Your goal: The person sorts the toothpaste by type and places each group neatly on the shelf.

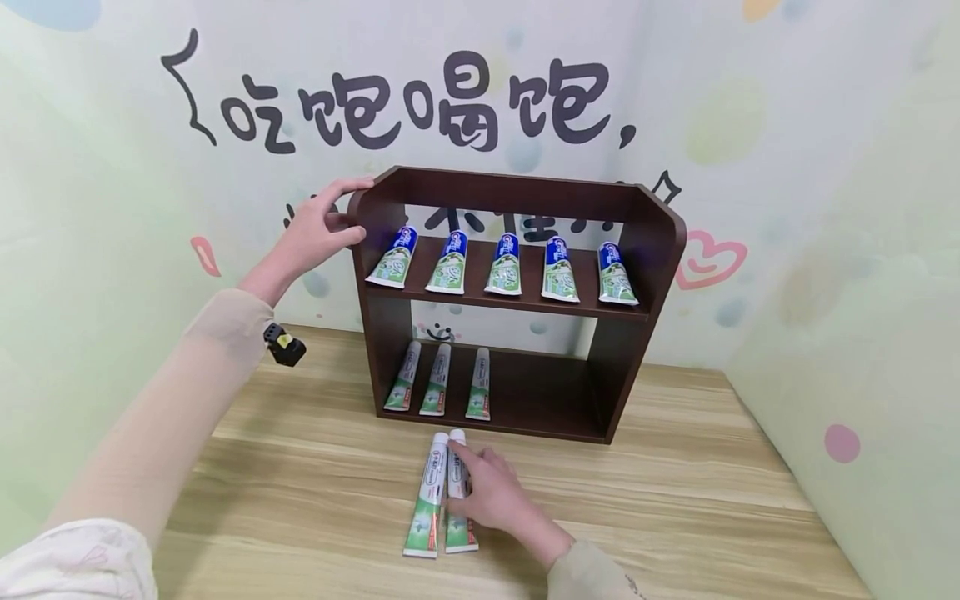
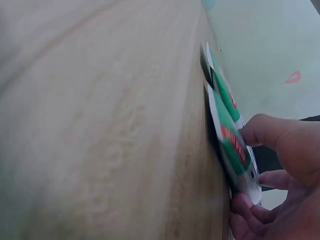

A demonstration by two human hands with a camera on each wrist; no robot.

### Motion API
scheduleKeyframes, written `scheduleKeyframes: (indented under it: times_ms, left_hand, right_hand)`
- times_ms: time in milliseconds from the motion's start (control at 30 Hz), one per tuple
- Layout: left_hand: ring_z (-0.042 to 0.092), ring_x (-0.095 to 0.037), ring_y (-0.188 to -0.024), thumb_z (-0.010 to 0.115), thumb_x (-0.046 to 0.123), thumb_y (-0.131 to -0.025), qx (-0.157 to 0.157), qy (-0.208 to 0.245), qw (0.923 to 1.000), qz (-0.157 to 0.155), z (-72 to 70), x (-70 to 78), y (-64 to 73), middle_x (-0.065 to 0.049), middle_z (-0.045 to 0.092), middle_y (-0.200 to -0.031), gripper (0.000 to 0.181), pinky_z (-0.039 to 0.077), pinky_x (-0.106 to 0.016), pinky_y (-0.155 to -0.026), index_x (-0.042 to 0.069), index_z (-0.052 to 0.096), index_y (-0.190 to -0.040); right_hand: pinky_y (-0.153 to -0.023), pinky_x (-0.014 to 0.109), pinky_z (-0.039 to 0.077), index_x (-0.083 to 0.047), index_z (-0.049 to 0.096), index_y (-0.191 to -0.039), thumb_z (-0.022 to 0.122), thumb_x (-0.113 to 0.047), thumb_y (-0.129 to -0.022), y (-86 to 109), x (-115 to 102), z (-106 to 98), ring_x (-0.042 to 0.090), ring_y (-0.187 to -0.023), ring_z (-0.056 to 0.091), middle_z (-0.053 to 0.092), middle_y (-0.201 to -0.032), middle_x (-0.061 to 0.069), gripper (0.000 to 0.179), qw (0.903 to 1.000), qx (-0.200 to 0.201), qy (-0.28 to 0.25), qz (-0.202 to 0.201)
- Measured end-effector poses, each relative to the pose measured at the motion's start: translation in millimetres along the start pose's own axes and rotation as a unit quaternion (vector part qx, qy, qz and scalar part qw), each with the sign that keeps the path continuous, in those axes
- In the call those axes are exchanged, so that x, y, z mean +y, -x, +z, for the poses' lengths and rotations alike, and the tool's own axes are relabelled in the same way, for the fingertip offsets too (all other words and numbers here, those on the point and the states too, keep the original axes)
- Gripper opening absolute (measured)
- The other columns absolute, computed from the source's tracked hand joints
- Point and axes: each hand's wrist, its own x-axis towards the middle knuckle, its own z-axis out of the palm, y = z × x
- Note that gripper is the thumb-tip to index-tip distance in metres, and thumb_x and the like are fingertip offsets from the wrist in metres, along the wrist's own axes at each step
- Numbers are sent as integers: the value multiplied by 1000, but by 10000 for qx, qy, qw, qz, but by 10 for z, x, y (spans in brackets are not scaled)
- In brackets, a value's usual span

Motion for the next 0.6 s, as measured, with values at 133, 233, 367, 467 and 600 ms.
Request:
scheduleKeyframes:
  times_ms: [133,233,367,467,600]
  left_hand:
    - [67,-38,-110,59,7,-91,-41,24,10000,-75,-11,119,44,0,36,-160,61,57,-36,-95,18,43,-149]
    - [67,-40,-110,58,5,-90,-52,-4,9999,-108,-22,262,102,-4,37,-160,61,57,-35,-95,13,43,-148]
    - [65,-44,-110,56,5,-90,-75,-10,9999,-79,-37,364,152,-7,36,-160,59,58,-35,-95,10,42,-148]
    - [63,-47,-110,55,6,-90,-92,16,10000,-28,-38,378,162,-9,36,-160,59,58,-37,-95,9,41,-148]
    - [65,-45,-110,55,8,-90,-88,-2,9999,-66,-35,394,171,-7,37,-159,59,57,-32,-93,12,42,-148]
  right_hand:
    - [-65,26,45,-17,40,-151,78,-13,-72,32,-1,-16,17,-86,50,54,-102,8,88,9999,-21,-150,18]
    - [-61,24,47,-11,40,-150,78,-9,-73,64,0,-23,16,-84,53,58,-100,9,86,9997,22,-248,7]
    - [-55,22,49,-3,43,-146,77,-6,-72,76,6,-40,13,-76,57,64,-93,8,81,9990,36,-448,-58]
    - [-54,21,50,0,47,-142,77,-5,-71,61,24,-57,11,-71,58,67,-88,6,77,9987,-37,-496,-68]
    - [-53,22,51,2,50,-138,77,-6,-68,32,49,-101,10,-65,59,67,-82,5,75,9988,-209,-440,-6]
